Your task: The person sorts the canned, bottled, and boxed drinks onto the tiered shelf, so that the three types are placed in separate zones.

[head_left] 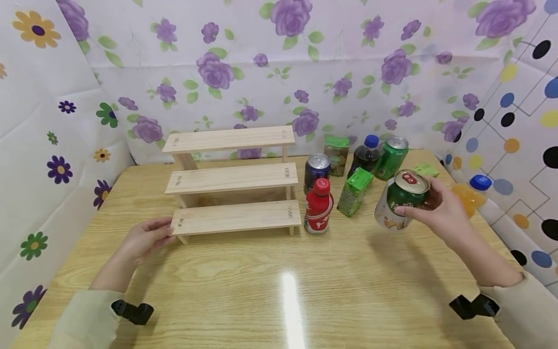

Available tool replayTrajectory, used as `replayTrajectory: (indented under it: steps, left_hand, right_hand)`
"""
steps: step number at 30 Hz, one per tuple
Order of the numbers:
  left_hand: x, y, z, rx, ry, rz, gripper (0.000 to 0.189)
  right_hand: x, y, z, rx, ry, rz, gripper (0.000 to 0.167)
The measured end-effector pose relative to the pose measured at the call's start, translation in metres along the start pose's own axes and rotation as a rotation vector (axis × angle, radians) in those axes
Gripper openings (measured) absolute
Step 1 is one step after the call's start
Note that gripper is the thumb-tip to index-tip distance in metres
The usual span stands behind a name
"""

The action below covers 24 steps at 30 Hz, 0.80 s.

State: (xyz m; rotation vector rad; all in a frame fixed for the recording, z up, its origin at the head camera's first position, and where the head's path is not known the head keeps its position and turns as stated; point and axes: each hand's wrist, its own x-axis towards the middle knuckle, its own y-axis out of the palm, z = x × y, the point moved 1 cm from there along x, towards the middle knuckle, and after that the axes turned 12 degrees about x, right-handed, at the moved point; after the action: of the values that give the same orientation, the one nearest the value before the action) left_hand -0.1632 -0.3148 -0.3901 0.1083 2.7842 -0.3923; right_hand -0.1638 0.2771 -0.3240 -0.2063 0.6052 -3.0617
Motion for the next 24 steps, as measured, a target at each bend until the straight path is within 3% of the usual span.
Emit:
replayTrajectory:
  steps: [5, 13, 24]
  left_hand:
    - [0.000, 0.001, 0.000, -0.001, 0.000, 0.000, 0.063]
    - [-0.002, -0.001, -0.001, -0.029, 0.007, 0.002, 0.056]
    - [-0.003, 0.001, -0.002, -0.064, -0.008, 0.000, 0.054]
  right_hand:
    - [0.007, 0.000, 0.023, 0.042, -0.010, -0.010, 0.057]
    - [0.021, 0.004, 0.063, 0.049, 0.011, -0.018, 0.076]
    - [0.044, 0.026, 0.107, 0.179, -0.037, 0.006, 0.072]
